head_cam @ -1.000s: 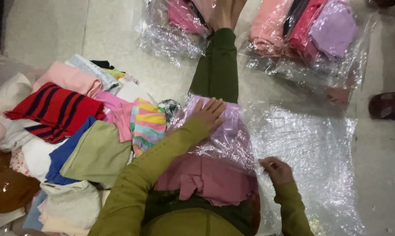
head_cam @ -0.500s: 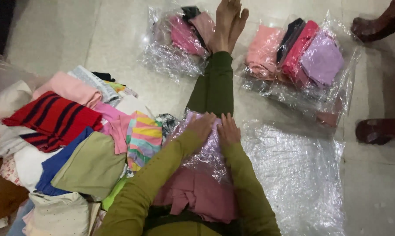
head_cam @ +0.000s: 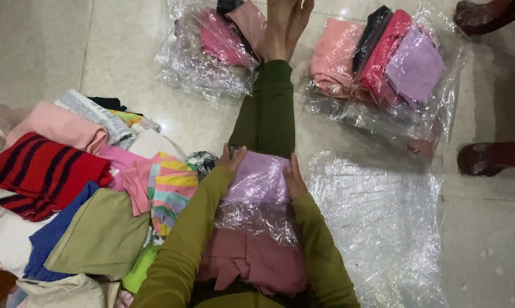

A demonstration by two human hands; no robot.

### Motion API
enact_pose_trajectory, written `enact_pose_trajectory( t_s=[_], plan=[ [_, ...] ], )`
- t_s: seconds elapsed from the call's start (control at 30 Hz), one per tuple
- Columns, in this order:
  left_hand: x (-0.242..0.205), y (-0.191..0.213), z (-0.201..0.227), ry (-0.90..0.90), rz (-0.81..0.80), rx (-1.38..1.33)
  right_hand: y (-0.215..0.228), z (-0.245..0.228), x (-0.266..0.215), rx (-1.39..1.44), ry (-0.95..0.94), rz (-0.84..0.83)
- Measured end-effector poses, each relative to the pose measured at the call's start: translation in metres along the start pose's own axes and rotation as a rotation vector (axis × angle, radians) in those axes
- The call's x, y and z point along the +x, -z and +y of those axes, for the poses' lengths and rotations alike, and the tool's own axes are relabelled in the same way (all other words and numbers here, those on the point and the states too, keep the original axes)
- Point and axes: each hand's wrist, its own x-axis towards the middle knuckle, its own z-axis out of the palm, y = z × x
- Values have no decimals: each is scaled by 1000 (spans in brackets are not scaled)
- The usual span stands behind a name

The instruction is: Folding various clothing items and placing them into individual plastic bags for packaging.

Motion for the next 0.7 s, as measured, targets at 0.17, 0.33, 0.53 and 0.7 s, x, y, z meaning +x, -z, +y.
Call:
enact_pose_trajectory(
  t_s=[0.17,0.33,0.53,0.7],
  plan=[
    [-22,8,13,99,53,-63,-2,19,9,77,-87,17],
    [-35,15,11,-49,289,310,-2,65,35,106,-102,27],
    [-59,25,20,25,109,-258,-1,39,19,163,-47,6],
    [-90,46,38,-14,-39,-292,5,27,11,173,-21,-15]
  ],
)
